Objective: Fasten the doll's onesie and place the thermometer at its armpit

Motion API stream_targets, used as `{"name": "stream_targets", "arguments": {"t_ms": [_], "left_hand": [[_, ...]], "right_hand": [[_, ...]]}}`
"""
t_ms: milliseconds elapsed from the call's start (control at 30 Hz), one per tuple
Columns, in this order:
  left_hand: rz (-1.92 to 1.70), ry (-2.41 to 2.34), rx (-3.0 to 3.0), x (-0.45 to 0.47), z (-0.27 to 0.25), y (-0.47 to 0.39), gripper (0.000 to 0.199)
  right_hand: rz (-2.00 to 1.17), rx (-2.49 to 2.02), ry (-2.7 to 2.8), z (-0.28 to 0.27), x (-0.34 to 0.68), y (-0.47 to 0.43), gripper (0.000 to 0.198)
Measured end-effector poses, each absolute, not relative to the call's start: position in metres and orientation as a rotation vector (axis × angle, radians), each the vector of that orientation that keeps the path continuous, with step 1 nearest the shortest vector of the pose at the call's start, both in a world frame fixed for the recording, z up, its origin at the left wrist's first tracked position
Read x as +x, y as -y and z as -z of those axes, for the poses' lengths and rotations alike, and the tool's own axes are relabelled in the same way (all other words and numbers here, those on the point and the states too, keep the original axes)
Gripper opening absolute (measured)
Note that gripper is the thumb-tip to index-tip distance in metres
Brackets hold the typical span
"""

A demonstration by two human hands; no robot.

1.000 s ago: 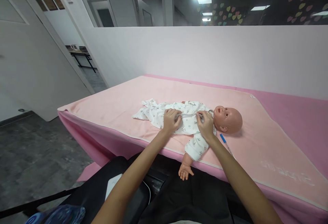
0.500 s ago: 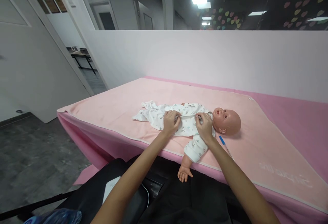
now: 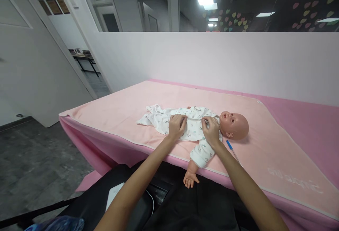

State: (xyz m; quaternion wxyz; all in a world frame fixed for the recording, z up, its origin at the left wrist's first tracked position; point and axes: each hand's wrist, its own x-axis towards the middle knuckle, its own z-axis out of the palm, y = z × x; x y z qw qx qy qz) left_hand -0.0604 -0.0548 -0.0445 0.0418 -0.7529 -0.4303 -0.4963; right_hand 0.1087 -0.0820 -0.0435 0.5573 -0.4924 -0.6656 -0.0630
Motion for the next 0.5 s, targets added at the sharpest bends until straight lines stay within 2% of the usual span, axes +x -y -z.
{"name": "stream_targets", "arguments": {"t_ms": [500], "left_hand": [[1.474,1.257,-2.200,-0.0574,0.0442,0.0554,0.009]], "right_hand": [[0.155,-1.178,1.581,0.0427,0.1084,0.0830,0.014]]}}
